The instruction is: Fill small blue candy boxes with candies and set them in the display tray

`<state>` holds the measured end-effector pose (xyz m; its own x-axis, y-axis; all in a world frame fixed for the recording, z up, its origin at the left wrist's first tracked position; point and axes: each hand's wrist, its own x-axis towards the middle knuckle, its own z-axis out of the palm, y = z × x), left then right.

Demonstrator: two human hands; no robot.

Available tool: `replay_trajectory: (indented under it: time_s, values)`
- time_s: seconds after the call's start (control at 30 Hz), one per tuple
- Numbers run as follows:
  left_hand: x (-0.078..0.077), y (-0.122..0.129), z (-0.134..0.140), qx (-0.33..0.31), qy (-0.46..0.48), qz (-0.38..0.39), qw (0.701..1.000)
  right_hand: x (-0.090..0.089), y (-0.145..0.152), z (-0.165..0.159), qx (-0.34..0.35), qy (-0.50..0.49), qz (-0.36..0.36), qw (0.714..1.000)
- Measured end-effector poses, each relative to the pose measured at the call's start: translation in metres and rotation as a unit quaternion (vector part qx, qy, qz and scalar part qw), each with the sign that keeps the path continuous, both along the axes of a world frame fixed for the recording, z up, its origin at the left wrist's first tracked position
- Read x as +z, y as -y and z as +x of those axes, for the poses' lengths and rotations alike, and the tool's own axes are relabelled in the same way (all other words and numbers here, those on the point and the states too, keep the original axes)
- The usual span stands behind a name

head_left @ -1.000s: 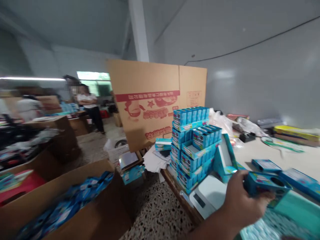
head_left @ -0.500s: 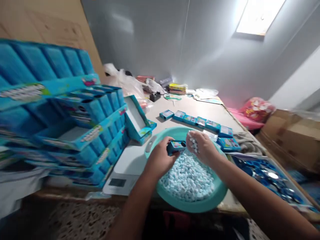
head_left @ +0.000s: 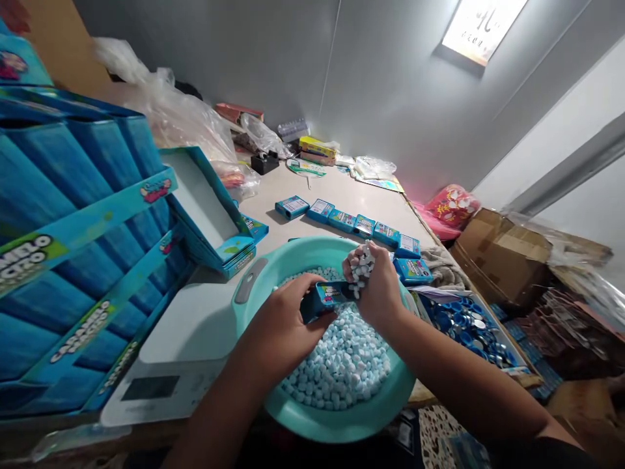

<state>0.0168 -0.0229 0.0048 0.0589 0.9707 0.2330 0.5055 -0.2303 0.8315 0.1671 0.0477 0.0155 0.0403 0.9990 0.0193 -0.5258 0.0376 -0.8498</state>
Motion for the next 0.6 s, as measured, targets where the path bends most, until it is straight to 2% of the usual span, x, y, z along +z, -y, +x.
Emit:
replay_trajectory:
  time_s: [0.23, 0.4, 0.6]
  values:
    - [-0.0021, -0.0028, 0.0004, 0.018, 0.001, -0.030, 0.999, 0.0002, 0.0032, -0.0013, 0.049, 0.029, -0.007, 0.998]
    - [-0.0018, -0.0025, -0.0023, 0.018, 0.016, -0.030, 0.999, 0.0015, 0.0058, -0.0008, 0.098, -0.007, 0.037, 0.995]
    - [-0.0045, -0.0006, -0.0032, 0.010, 0.001, 0.004, 1.000, 0.0012, 0.0054, 0.0015, 0.082, -0.011, 0.057, 0.995]
